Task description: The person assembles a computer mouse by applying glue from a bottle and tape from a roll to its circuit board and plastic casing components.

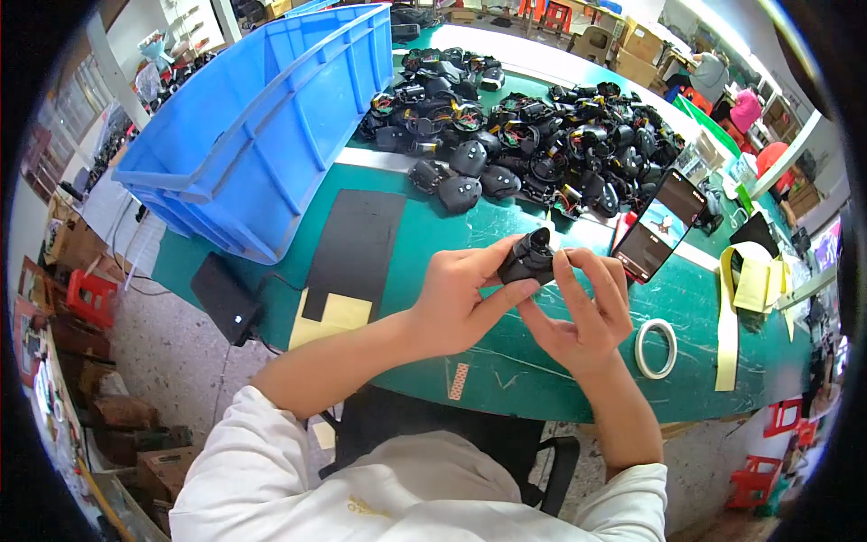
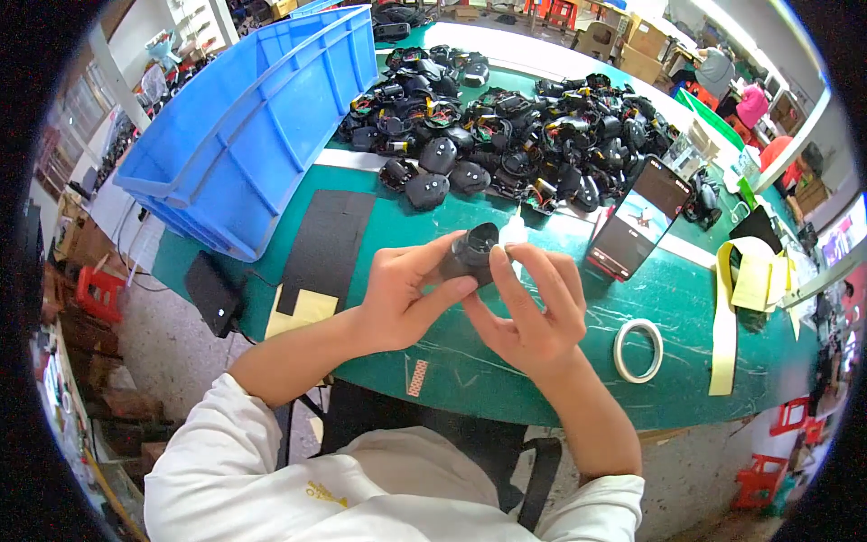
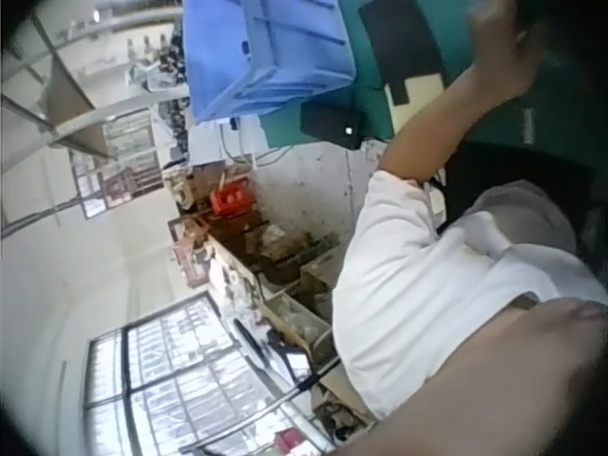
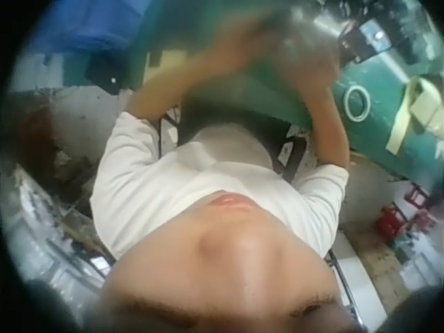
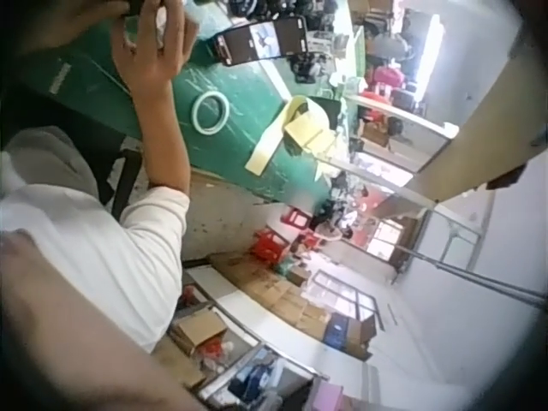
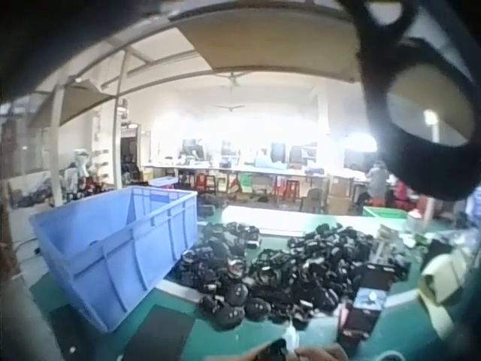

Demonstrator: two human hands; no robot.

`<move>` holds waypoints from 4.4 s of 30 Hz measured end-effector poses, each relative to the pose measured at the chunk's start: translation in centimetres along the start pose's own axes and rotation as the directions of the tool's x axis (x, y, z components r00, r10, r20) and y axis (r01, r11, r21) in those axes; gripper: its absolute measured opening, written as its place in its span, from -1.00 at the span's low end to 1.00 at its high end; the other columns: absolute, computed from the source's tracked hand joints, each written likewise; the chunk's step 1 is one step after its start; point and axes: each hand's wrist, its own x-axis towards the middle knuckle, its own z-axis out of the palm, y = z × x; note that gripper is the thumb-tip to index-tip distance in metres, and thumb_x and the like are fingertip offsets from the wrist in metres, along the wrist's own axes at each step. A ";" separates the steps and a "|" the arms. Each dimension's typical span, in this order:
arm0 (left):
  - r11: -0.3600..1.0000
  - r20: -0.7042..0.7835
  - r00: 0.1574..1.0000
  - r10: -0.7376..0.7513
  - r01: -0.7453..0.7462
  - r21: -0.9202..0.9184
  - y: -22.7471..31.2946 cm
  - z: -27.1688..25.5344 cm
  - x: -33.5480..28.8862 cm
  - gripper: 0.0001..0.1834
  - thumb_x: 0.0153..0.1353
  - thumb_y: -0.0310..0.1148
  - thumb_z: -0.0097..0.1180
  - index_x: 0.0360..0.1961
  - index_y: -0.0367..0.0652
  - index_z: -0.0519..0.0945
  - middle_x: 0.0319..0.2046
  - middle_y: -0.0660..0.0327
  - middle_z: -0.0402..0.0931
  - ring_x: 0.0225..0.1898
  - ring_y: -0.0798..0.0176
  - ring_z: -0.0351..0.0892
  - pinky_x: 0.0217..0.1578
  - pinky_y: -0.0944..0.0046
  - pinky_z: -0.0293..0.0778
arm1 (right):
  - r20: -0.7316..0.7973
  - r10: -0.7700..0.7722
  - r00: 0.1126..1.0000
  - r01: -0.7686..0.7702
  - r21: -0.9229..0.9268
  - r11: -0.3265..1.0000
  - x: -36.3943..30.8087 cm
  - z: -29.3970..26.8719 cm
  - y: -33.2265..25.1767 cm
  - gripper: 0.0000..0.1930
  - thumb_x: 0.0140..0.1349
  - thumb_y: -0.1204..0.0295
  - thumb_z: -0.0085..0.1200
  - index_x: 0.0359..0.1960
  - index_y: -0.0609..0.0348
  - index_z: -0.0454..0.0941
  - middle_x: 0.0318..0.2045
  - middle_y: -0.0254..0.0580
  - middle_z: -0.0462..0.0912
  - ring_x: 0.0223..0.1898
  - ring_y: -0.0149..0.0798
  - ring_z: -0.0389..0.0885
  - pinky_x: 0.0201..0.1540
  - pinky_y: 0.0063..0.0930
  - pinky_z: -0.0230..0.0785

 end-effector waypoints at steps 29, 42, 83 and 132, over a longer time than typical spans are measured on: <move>0.584 0.151 0.980 -0.126 0.196 -0.788 -0.9 0.1 -0.2 -0.55 0.26 -0.39 0.20 0.13 -0.36 0.49 -0.05 0.09 0.55 -0.05 0.37 0.55 -0.02 0.30 0.48 | 0.212 0.515 0.831 -0.517 0.637 0.572 0.2 -0.2 -0.5 -0.41 -0.10 0.40 0.45 0.00 0.36 0.50 -0.05 -0.08 0.56 -0.05 -0.19 0.59 -0.03 -0.29 0.55; 0.745 0.309 0.946 -0.099 0.277 -0.607 -1.4 -2.0 1.0 -0.59 0.26 -0.43 0.11 0.14 -0.29 0.51 0.11 0.13 0.41 0.12 0.28 0.41 0.10 0.21 0.36 | 0.369 0.304 0.878 -0.376 0.141 0.916 1.1 -1.4 -0.6 -0.75 0.04 0.34 0.34 -0.47 0.20 0.52 -0.74 -0.28 0.41 -0.74 -0.32 0.39 -0.65 -0.48 0.18; 0.853 0.395 0.914 0.090 -0.275 0.444 2.6 -2.0 1.8 -0.67 0.32 -0.29 0.11 0.00 -0.21 0.36 -0.34 0.19 0.50 -0.37 0.33 0.58 -0.38 0.29 0.48 | 0.052 0.736 0.675 -0.628 0.566 0.535 -9.7 -14.0 -8.5 -0.95 0.38 0.56 -0.12 -0.19 0.26 0.36 -0.53 -0.21 0.58 -0.46 -0.48 0.52 0.36 -0.15 0.16; 0.957 0.135 0.952 -0.274 0.284 -0.057 11.2 4.3 -18.6 -0.81 0.12 -0.63 0.18 -0.27 -0.15 0.50 -0.30 0.20 0.44 -0.16 0.19 0.30 -0.40 0.39 0.32 | 0.354 0.396 0.847 -0.500 0.281 0.819 -12.6 -11.1 -17.4 -0.67 0.11 0.62 0.14 -0.06 0.24 0.45 -0.47 -0.20 0.58 -0.52 -0.17 0.51 -0.23 -0.19 0.39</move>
